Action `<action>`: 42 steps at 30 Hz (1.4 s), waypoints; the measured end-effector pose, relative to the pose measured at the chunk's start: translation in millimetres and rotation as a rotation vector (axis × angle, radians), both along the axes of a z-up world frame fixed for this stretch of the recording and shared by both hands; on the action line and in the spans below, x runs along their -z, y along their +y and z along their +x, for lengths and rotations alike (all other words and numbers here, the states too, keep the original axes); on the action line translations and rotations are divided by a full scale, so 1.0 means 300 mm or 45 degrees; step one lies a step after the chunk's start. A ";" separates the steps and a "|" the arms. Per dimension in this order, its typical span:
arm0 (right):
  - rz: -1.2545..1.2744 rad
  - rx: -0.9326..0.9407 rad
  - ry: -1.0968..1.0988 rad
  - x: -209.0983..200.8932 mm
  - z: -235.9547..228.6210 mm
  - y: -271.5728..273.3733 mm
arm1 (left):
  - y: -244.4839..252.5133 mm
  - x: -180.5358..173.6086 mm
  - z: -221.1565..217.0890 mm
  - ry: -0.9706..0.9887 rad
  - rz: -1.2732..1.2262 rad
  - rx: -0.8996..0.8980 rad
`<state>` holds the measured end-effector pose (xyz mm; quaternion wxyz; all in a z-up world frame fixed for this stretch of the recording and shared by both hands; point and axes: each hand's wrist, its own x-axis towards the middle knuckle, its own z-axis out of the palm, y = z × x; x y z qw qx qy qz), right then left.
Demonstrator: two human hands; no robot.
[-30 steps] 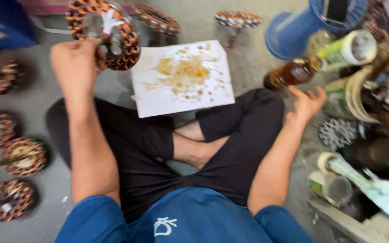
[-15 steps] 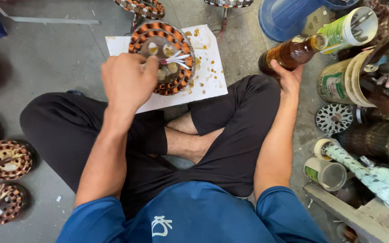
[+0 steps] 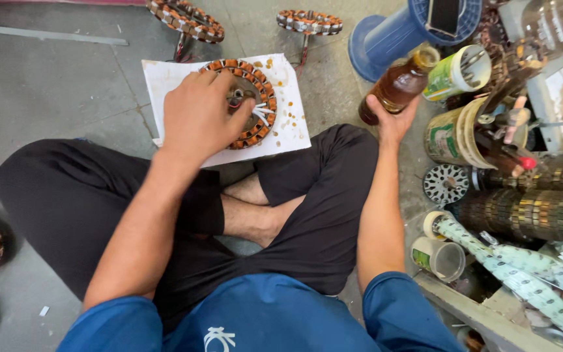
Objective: The person pours a brown liquid from a plastic bottle onto a circular copper-wound component. They repeat this process on several similar components placed on the floor.
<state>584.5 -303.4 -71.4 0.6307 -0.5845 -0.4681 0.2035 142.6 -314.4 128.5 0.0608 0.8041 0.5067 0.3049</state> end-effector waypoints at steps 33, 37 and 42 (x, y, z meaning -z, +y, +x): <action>-0.060 -0.505 -1.148 -0.568 -0.498 -0.115 | 0.149 0.059 -0.095 -0.383 -0.056 0.665; 0.008 -0.618 -1.715 -0.683 -0.564 -0.085 | 0.167 0.080 -0.078 -0.535 -0.027 0.651; -0.019 -0.647 -1.845 -0.707 -0.621 -0.066 | 0.184 0.108 -0.063 -0.640 -0.117 0.585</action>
